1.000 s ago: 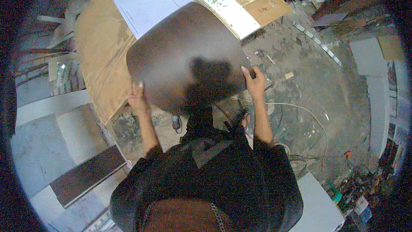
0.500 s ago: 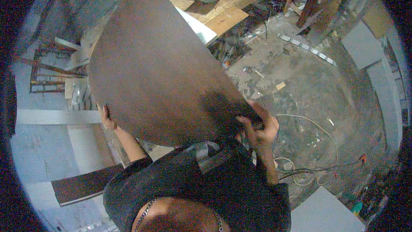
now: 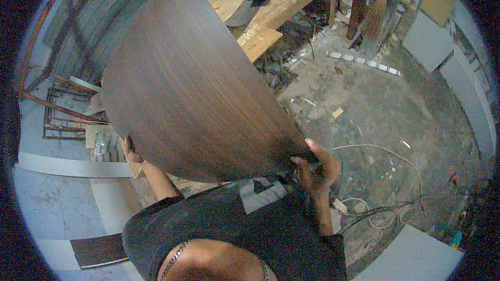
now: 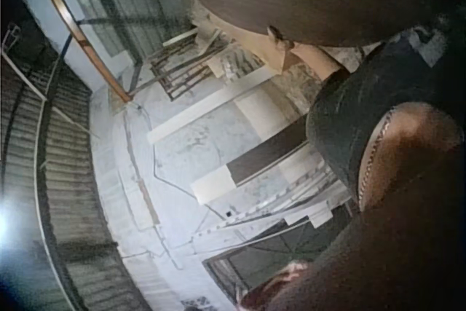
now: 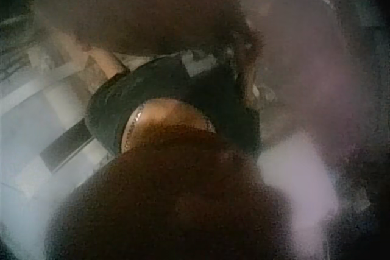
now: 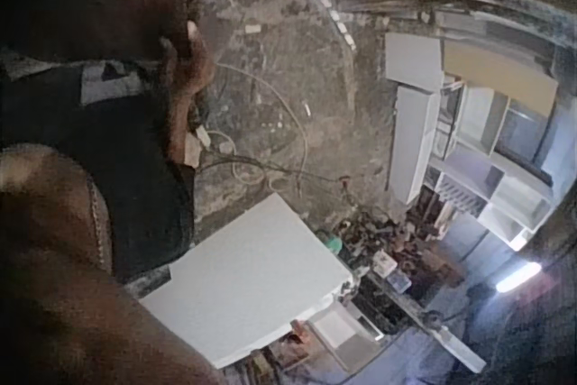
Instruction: The person measures a white board with a tape measure and marks it with a pencil. They then pick up a dark wood panel, place it on the table, and measure it as well. The person uses a hammer to tap the wood panel into position.
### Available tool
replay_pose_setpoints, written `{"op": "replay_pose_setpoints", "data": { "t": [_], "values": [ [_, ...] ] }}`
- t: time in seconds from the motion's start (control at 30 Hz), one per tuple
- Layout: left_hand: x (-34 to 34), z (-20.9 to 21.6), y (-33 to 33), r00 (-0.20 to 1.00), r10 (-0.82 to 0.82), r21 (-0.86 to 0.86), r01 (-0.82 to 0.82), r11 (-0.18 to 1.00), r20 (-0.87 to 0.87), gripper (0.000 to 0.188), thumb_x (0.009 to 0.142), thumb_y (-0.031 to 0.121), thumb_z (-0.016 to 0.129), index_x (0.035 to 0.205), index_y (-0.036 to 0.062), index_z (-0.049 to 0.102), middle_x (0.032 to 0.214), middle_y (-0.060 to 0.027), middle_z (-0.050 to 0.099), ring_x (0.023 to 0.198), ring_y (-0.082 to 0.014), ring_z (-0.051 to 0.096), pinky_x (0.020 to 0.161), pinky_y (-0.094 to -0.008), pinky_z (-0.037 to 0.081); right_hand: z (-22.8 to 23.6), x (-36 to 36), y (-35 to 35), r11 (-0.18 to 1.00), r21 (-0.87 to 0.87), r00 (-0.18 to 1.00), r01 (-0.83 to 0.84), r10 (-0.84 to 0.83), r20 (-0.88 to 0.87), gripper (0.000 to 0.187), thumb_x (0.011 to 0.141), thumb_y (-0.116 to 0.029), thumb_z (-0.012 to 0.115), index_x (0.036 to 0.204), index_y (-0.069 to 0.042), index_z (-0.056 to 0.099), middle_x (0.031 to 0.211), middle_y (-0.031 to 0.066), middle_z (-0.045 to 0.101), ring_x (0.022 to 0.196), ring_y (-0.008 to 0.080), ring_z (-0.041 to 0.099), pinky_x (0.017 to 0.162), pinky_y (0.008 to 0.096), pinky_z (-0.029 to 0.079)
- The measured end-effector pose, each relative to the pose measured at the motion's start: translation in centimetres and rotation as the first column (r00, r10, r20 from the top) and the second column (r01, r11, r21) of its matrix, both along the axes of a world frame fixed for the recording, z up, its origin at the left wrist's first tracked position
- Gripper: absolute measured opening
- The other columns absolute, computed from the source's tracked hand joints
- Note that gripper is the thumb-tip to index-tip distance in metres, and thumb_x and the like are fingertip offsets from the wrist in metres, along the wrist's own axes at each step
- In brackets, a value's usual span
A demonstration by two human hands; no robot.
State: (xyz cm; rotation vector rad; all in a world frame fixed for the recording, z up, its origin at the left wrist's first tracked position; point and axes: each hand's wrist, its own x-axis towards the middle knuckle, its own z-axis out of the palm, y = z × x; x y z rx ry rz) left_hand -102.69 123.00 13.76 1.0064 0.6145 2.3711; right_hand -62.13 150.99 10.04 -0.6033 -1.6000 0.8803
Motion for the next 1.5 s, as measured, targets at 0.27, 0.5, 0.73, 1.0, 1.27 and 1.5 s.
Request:
{"op": "replay_pose_setpoints", "data": {
  "t": [0.27,0.5,0.73,1.0,1.27,1.5],
  "values": [
    [0.8,3.0,0.5,0.662,0.720,-0.191,-0.750,0.633,-0.210,0.043,0.083,0.017,0.061,0.120,-0.0033,0.057,0.111,-0.0176,0.062,0.098,-0.0279,0.061,0.088,-0.0414,0.049,-4.7,-0.2,1.6,0.950,-0.302,0.995,-0.077,0.056,-0.077,0.039,0.088,-0.019,0.069,0.118,0.002,0.055,0.112,0.0132,0.062,0.102,0.0187,0.059,0.085,0.0310,0.048],
    [14.5,15.1,11.8,0.882,-0.030,-0.659,-0.328,0.677,-0.469,0.058,0.090,0.028,0.062,0.133,-0.0050,0.041,0.118,-0.0151,0.058,0.113,-0.0271,0.053,0.099,-0.0374,0.040,-21.1,0.5,7.6,0.855,-0.514,0.997,0.073,-0.062,0.038,0.037,0.097,-0.018,0.056,0.127,0.002,0.047,0.119,0.0147,0.057,0.103,0.0201,0.055,0.093,0.0337,0.043],
    [15.7,14.9,12.4,0.600,-0.232,-0.568,-0.461,0.681,-0.765,0.046,0.096,0.031,0.047,0.123,-0.0064,0.044,0.096,-0.0268,0.063,0.086,-0.0402,0.065,0.078,-0.0423,0.051,-22.5,-0.8,5.9,0.778,-0.628,0.998,0.002,0.035,0.046,0.038,0.097,-0.023,0.056,0.126,0.001,0.048,0.114,0.0105,0.056,0.102,0.0189,0.053,0.088,0.0322,0.045],
    [15.6,13.2,13.2,0.481,-0.193,-0.442,-0.481,0.757,-0.855,0.042,0.097,0.031,0.046,0.121,-0.0027,0.048,0.095,-0.0251,0.063,0.079,-0.0420,0.064,0.073,-0.0451,0.051,-24.0,-0.2,6.6,0.743,-0.667,0.999,-0.048,0.044,-0.023,0.036,0.097,-0.024,0.056,0.124,-0.001,0.049,0.111,0.0096,0.058,0.097,0.0183,0.055,0.087,0.0320,0.045],
    [15.4,12.8,12.9,0.505,-0.143,-0.415,-0.481,0.772,-0.851,0.043,0.096,0.031,0.047,0.119,-0.0048,0.049,0.095,-0.0261,0.063,0.080,-0.0423,0.063,0.073,-0.0452,0.051,-21.2,-0.6,5.0,0.701,-0.708,0.996,-0.088,0.049,-0.075,0.040,0.097,-0.025,0.056,0.128,-0.001,0.046,0.116,0.0115,0.058,0.104,0.0200,0.055,0.091,0.0338,0.044],
    [14.6,12.1,13.6,0.581,-0.062,-0.394,-0.466,0.792,-0.811,0.043,0.094,0.028,0.053,0.121,-0.0059,0.048,0.090,-0.0266,0.064,0.079,-0.0407,0.065,0.069,-0.0417,0.051,-21.9,0.3,5.6,0.731,-0.682,1.000,-0.019,-0.002,-0.030,0.041,0.097,-0.024,0.056,0.129,-0.001,0.046,0.121,0.0129,0.057,0.107,0.0217,0.054,0.094,0.0352,0.042]
  ]
}}
